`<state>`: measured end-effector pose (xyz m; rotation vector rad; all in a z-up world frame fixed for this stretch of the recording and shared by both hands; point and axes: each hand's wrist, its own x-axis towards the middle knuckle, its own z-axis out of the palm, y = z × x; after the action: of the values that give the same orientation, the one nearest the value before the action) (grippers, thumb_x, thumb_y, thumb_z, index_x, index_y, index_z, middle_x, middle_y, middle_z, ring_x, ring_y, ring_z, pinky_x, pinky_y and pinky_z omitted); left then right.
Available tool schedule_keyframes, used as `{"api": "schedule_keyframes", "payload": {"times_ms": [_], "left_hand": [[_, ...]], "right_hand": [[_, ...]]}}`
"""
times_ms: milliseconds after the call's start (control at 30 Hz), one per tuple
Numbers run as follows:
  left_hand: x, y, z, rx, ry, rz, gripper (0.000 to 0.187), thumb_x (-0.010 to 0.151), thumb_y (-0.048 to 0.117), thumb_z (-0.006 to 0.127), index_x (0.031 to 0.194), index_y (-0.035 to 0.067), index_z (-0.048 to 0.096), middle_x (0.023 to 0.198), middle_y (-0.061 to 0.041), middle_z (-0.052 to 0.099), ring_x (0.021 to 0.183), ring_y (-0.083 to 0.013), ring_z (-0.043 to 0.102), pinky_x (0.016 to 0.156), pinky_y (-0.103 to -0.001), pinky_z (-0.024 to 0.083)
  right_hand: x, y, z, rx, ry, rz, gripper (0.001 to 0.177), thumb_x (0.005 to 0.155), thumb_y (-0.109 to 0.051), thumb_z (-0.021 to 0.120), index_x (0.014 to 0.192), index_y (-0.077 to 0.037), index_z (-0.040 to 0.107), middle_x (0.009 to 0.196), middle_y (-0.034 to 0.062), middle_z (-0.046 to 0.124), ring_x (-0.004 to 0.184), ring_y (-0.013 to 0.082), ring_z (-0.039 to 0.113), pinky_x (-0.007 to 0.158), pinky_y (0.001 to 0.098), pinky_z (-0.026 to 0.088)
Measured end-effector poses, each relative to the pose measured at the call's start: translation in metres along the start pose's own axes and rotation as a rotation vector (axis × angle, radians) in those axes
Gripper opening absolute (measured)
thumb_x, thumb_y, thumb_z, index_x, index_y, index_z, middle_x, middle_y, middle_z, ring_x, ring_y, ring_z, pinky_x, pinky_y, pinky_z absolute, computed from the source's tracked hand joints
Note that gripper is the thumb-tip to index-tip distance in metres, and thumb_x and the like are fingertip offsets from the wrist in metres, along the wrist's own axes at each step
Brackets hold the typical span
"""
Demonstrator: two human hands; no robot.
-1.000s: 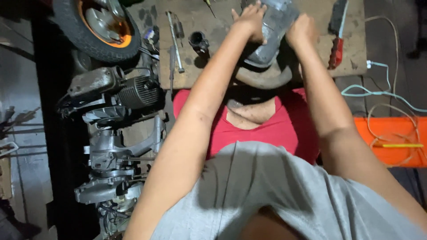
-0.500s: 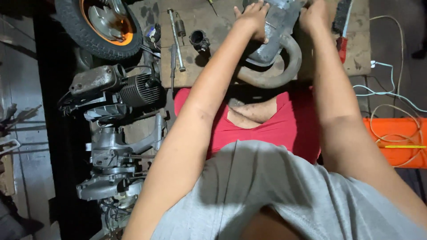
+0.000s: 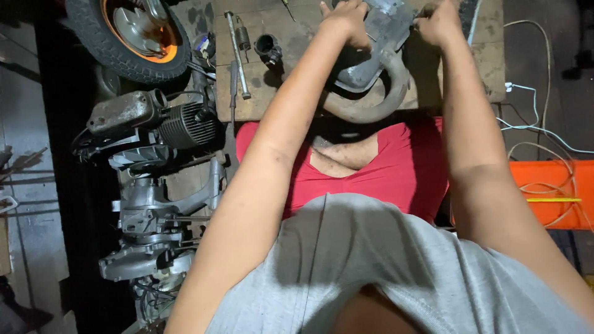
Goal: The person sits cross-legged on the floor and cleans a metal part using a wire brush. They scrub the surface of the part repeatedly, holding it with one hand and brushing with the other.
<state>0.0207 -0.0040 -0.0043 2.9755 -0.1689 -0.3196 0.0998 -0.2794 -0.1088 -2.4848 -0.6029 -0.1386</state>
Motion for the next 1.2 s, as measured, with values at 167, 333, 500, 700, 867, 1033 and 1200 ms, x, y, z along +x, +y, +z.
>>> {"api": "schedule_keyframes", "payload": {"times_ms": [167, 333, 500, 700, 867, 1033, 1200], "left_hand": [[0.005, 0.01, 0.014, 0.003, 0.081, 0.032, 0.098, 0.065, 0.065, 0.094, 0.139, 0.013, 0.058, 0.148, -0.006, 0.056, 0.136, -0.0315, 0.05, 0.112, -0.08, 0.021], [0.004, 0.037, 0.026, 0.13, 0.178, -0.007, 0.095, 0.081, 0.077, 0.076, 0.146, 0.011, 0.055, 0.153, -0.008, 0.052, 0.14, -0.0304, 0.049, 0.114, -0.076, 0.021], [0.0, 0.064, 0.027, 0.209, 0.316, 0.067, 0.11, 0.06, 0.086, 0.086, 0.131, 0.006, 0.061, 0.129, -0.013, 0.065, 0.107, -0.036, 0.067, 0.104, -0.071, 0.034], [0.0, 0.102, 0.039, 0.36, 0.207, 0.038, 0.126, 0.038, 0.063, 0.1, 0.143, 0.012, 0.051, 0.128, -0.017, 0.058, 0.112, -0.0454, 0.064, 0.109, -0.075, 0.03], [0.0, 0.105, 0.079, 0.469, 0.498, 0.027, 0.044, 0.087, 0.026, 0.063, 0.128, 0.01, 0.062, 0.122, -0.02, 0.064, 0.094, -0.0417, 0.065, 0.08, -0.061, 0.048], [-0.011, 0.101, 0.091, 0.413, 0.438, 0.033, 0.058, 0.076, 0.03, 0.072, 0.129, 0.01, 0.061, 0.123, -0.019, 0.063, 0.097, -0.0417, 0.063, 0.079, -0.063, 0.05], [-0.013, 0.103, 0.093, 0.345, 0.403, 0.029, 0.071, 0.066, 0.034, 0.08, 0.129, 0.01, 0.06, 0.125, -0.018, 0.063, 0.101, -0.0417, 0.062, 0.077, -0.065, 0.052]], "right_hand": [[-0.02, -0.01, -0.014, -0.076, -0.014, -0.007, 0.021, 0.097, -0.015, 0.077, 0.107, 0.003, 0.08, 0.088, 0.0237, 0.074, 0.069, 0.0426, 0.067, 0.069, 0.0489, 0.056], [-0.066, -0.048, -0.035, -0.072, 0.005, 0.076, 0.017, 0.094, -0.01, 0.073, 0.103, 0.004, 0.077, 0.094, 0.0239, 0.075, 0.077, 0.044, 0.07, 0.072, 0.0493, 0.056], [-0.115, -0.069, -0.04, 0.006, 0.095, 0.092, 0.016, 0.092, -0.009, 0.073, 0.098, 0.006, 0.076, 0.085, 0.0247, 0.074, 0.065, 0.0413, 0.067, 0.062, 0.0467, 0.055], [-0.172, -0.101, -0.045, 0.166, 0.147, 0.19, 0.015, 0.096, -0.009, 0.069, 0.098, 0.006, 0.072, 0.077, 0.0196, 0.07, 0.062, 0.0339, 0.063, 0.061, 0.0427, 0.052], [-0.193, -0.083, -0.027, 0.393, 0.243, 0.289, 0.019, 0.104, -0.011, 0.064, 0.09, 0.002, 0.059, 0.08, 0.0113, 0.062, 0.068, 0.0218, 0.052, 0.067, 0.035, 0.049], [-0.172, -0.098, -0.035, 0.334, 0.377, 0.13, 0.013, 0.1, -0.001, 0.063, 0.104, 0.009, 0.069, 0.093, 0.018, 0.076, 0.075, 0.0253, 0.069, 0.069, 0.0335, 0.055], [-0.127, -0.071, -0.028, 0.119, 0.407, -0.01, 0.011, 0.095, -0.001, 0.069, 0.1, 0.005, 0.075, 0.085, 0.0174, 0.075, 0.066, 0.0307, 0.067, 0.062, 0.0393, 0.055]]}}
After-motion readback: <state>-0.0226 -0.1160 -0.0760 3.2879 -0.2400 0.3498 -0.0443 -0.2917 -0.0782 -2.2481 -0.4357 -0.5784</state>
